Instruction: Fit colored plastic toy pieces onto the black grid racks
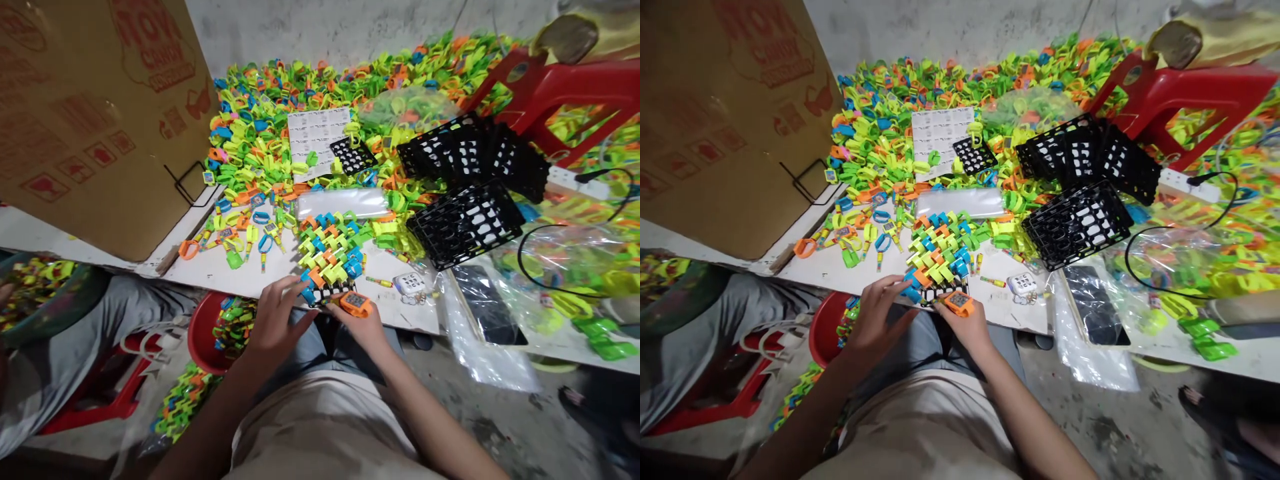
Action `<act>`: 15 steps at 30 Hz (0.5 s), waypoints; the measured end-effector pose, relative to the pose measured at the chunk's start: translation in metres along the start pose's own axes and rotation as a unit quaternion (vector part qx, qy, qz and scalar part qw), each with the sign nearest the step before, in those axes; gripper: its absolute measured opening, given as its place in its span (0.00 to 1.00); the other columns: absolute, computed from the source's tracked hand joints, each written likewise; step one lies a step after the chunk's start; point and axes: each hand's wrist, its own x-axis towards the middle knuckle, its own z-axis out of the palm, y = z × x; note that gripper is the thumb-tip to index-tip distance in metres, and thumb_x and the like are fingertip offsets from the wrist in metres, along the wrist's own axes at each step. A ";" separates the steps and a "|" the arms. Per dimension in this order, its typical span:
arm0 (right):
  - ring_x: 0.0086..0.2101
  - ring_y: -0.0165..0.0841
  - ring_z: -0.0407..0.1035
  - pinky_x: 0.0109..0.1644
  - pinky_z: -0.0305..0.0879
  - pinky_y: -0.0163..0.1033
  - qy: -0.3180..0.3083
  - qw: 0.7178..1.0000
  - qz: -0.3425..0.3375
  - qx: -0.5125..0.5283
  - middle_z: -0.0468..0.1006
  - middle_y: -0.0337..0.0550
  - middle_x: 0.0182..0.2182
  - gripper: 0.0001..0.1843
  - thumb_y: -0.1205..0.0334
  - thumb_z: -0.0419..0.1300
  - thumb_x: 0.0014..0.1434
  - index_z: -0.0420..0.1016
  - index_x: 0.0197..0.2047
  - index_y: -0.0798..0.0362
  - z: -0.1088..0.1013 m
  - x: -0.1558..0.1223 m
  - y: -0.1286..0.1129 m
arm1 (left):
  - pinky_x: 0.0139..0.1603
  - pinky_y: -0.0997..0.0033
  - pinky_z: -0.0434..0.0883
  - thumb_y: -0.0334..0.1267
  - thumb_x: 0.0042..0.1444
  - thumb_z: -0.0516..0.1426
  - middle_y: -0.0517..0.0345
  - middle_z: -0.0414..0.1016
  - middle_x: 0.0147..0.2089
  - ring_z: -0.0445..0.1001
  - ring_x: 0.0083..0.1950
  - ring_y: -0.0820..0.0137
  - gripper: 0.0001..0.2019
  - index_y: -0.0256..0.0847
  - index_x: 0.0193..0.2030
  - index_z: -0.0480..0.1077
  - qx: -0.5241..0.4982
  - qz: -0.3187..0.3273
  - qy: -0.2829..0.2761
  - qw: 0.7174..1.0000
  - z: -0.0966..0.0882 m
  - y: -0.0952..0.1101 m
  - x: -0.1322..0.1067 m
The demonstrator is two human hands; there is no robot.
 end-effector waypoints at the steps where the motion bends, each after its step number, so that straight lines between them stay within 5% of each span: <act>1: 0.31 0.34 0.73 0.37 0.71 0.37 -0.004 0.999 -0.021 -0.033 0.79 0.45 0.31 0.14 0.53 0.63 0.50 0.76 0.34 0.56 0.000 0.002 0.004 | 0.60 0.59 0.59 0.45 0.57 0.55 0.49 0.64 0.58 0.61 0.60 0.61 0.24 0.45 0.59 0.60 0.005 0.012 -0.007 1.000 0.003 -0.001 0.004; 6: 0.36 0.34 0.73 0.41 0.69 0.36 -0.029 0.962 -0.139 -0.234 0.79 0.44 0.32 0.07 0.66 0.57 0.54 0.77 0.33 0.53 0.004 0.002 0.014 | 0.60 0.60 0.58 0.44 0.58 0.55 0.50 0.61 0.62 0.59 0.62 0.62 0.28 0.46 0.64 0.53 0.021 0.075 -0.036 0.996 0.019 -0.002 0.013; 12: 0.36 0.33 0.74 0.42 0.70 0.36 -0.016 0.985 -0.101 -0.142 0.79 0.44 0.35 0.10 0.58 0.57 0.57 0.76 0.38 0.53 0.003 0.006 0.010 | 0.58 0.60 0.59 0.44 0.55 0.57 0.49 0.60 0.63 0.61 0.62 0.59 0.31 0.48 0.65 0.52 0.036 0.063 -0.067 0.995 0.019 -0.005 0.014; 15: 0.39 0.34 0.73 0.44 0.68 0.37 -0.033 0.965 -0.147 -0.216 0.78 0.44 0.37 0.09 0.64 0.54 0.57 0.76 0.38 0.53 0.004 0.006 0.011 | 0.59 0.59 0.59 0.43 0.54 0.58 0.49 0.61 0.61 0.61 0.61 0.58 0.32 0.49 0.65 0.52 0.028 0.060 -0.062 0.996 0.020 -0.005 0.015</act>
